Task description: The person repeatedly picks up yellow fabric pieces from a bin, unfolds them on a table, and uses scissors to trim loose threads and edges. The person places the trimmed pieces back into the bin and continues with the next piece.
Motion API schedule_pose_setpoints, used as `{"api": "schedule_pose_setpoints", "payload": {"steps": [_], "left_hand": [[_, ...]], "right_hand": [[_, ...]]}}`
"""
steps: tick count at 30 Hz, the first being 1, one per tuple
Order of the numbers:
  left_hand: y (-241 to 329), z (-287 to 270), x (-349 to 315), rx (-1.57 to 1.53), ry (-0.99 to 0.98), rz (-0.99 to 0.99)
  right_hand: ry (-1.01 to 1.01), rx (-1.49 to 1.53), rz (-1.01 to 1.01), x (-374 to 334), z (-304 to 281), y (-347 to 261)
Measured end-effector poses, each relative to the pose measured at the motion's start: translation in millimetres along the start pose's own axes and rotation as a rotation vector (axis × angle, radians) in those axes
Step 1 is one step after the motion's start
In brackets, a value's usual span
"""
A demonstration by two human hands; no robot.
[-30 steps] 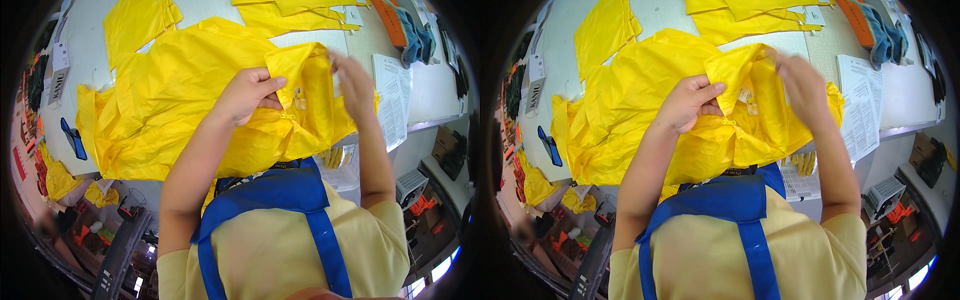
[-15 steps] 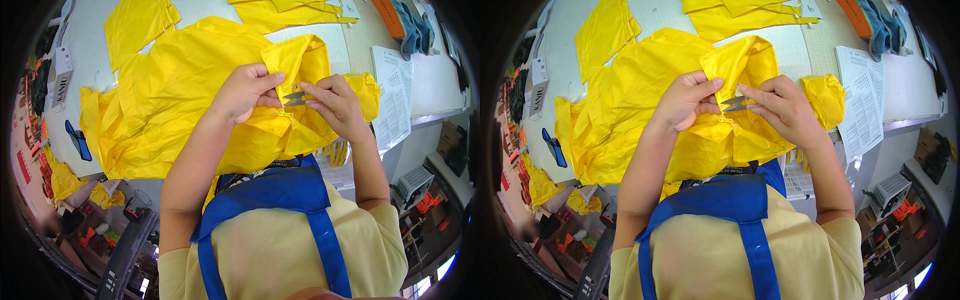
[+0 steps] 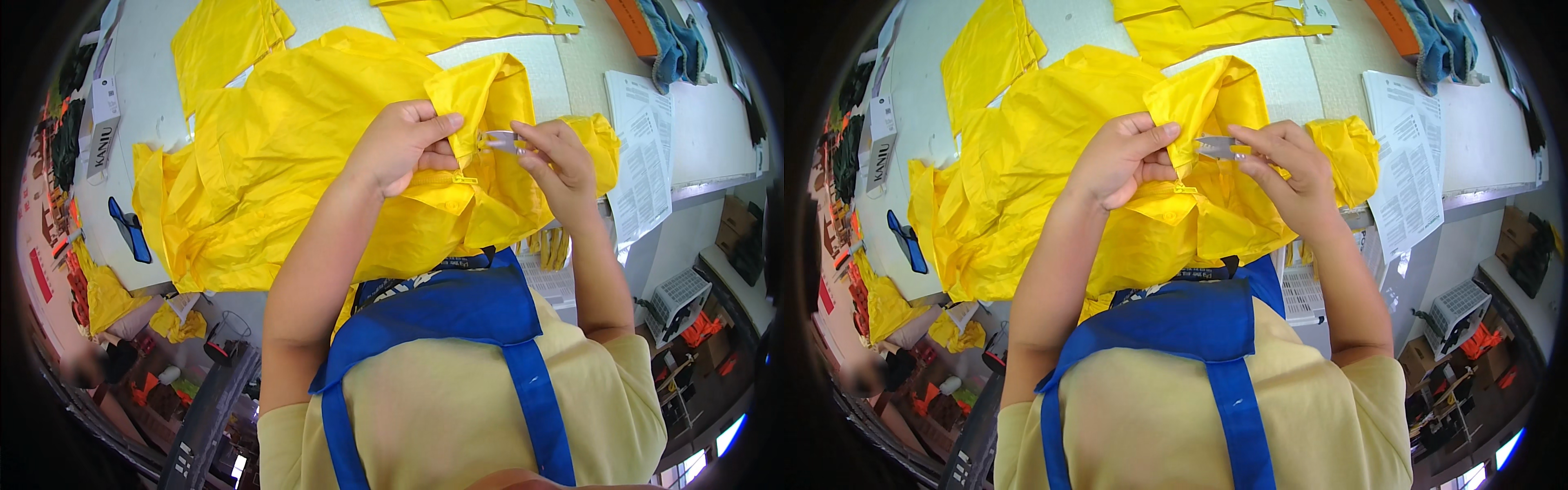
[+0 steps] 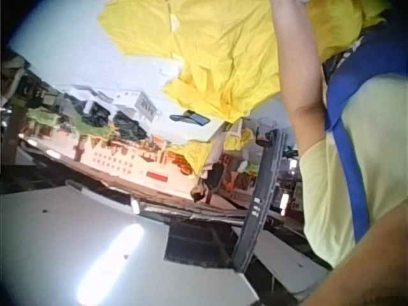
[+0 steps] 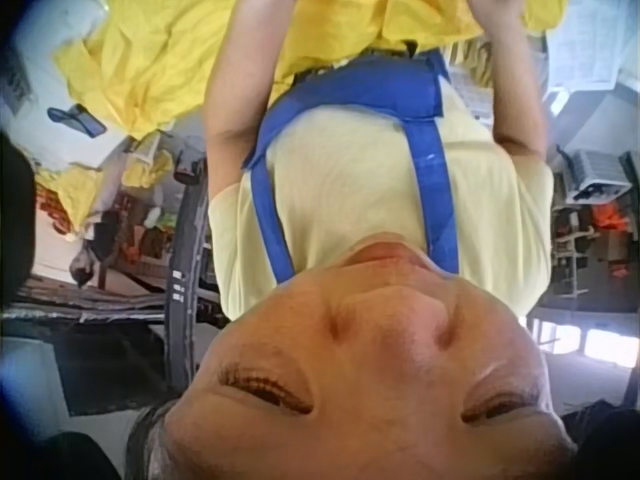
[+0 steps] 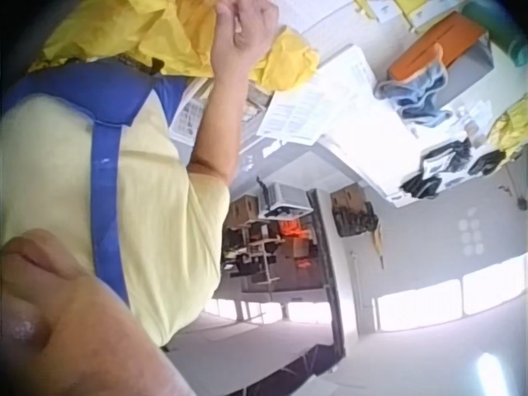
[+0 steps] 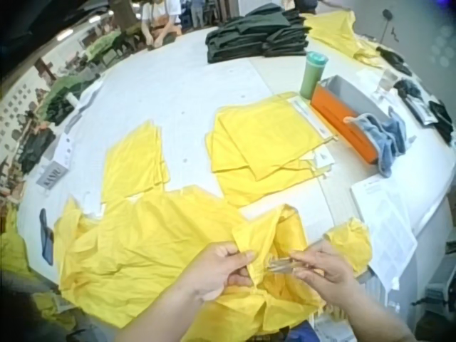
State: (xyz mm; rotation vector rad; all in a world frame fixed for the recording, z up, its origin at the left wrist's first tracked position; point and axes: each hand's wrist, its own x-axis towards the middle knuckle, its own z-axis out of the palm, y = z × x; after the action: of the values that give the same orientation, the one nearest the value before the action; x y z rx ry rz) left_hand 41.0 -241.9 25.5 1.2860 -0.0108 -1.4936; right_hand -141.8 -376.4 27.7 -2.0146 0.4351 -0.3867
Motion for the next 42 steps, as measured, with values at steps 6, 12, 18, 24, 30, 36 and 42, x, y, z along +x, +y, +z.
{"api": "schedule_pose_setpoints", "payload": {"steps": [6,12,18,24,30,36,42], "left_hand": [[-2,-5,4,-0.032,-0.003,-0.017],[-6,-7,7,-0.102,-0.015,-0.033],[-7,-11,7,-0.116,-0.054,-0.027],[-9,-14,9,-0.142,-0.074,-0.02],[-10,-12,7,-0.16,-0.087,-0.034],[-12,-15,9,-0.168,-0.105,-0.031],[-11,-12,8,-0.19,-0.092,-0.04]], "right_hand": [[-0.105,-0.072,0.039,-32,-10,-2],[-0.142,-0.005,0.084,-35,-1,-3],[-0.161,0.134,0.183,-38,-1,1],[-0.202,0.162,0.14,-34,-1,3],[-0.265,0.214,0.164,-29,4,3],[-0.224,0.257,0.161,-33,3,12],[-0.214,0.256,0.165,-33,1,10]]}}
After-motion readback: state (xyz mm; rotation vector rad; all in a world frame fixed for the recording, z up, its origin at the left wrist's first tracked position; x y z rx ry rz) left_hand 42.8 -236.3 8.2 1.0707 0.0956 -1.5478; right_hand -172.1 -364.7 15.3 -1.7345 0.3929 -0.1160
